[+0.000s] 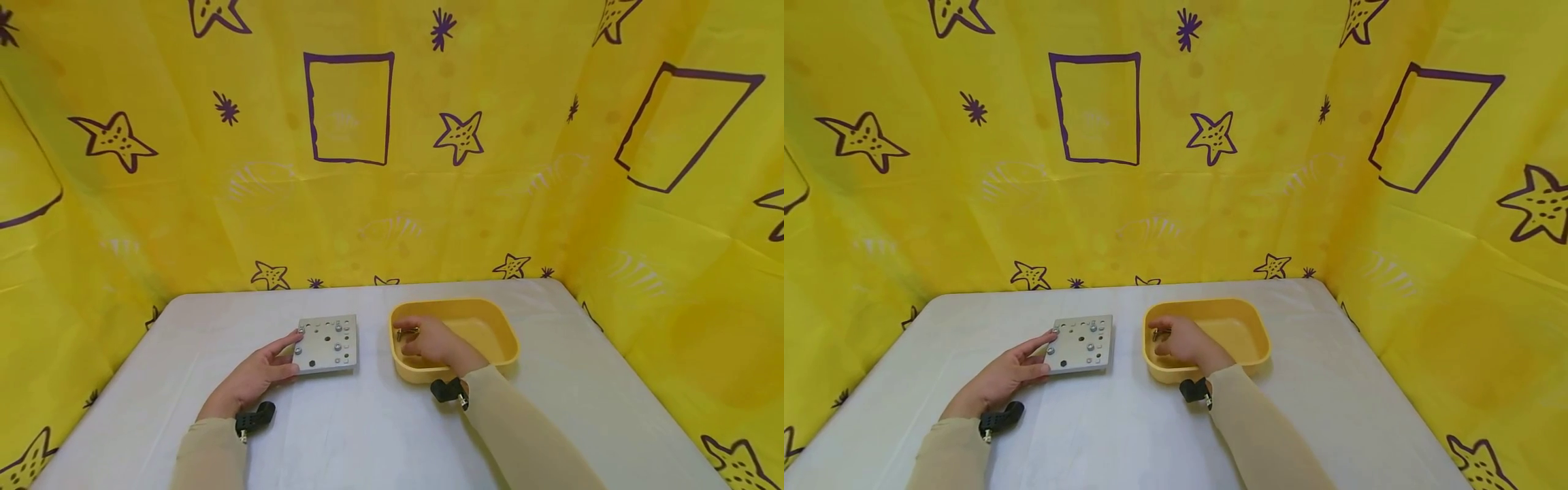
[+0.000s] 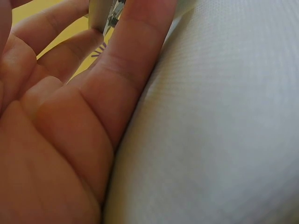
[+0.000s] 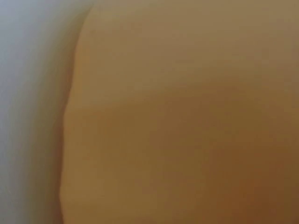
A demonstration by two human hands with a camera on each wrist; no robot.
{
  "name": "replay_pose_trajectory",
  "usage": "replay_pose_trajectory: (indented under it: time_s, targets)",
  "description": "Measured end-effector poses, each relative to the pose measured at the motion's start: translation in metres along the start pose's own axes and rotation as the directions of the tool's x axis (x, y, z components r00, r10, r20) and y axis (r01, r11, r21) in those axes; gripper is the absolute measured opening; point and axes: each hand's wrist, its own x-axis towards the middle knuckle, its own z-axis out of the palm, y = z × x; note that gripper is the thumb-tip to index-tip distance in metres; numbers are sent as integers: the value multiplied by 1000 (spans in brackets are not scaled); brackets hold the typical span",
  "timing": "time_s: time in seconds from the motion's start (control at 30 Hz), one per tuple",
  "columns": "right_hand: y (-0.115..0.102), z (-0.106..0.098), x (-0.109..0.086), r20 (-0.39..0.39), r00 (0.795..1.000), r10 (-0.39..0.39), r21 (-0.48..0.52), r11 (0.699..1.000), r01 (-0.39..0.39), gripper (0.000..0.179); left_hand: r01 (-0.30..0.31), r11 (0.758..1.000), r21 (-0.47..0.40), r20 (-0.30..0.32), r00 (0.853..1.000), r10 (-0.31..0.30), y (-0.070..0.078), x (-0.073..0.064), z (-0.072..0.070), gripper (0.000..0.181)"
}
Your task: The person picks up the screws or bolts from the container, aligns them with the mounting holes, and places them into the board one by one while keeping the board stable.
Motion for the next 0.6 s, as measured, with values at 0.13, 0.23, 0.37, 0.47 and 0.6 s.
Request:
replay_pose_trajectory:
  time_s: [0.13, 0.23, 0.37, 0.47, 0.6]
  targets:
    - [-2, 0, -1, 7, 1000, 10, -55, 998, -9, 52, 3, 1000, 6, 7, 1000, -3, 0, 0, 0, 75]
    - [-3, 0, 0, 10, 1000, 4, -97, 995, -3, 50, 7, 1000, 22, 0, 1000, -7, 0, 1, 0, 75]
    - [-2, 1, 0, 30, 1000, -2, -164, 986, 7, 42, 12, 1000, 17, -6, 1000, -12, -1, 0, 1, 75]
    - [-2, 2, -1, 45, 999, -27, -226, 973, 37, 34, 7, 1000, 11, -3, 1000, -7, 0, 0, 2, 75]
    - [-1, 2, -1, 68, 997, -43, -301, 952, 61, 27, 11, 1000, -8, -6, 1000, -11, 0, 0, 3, 74]
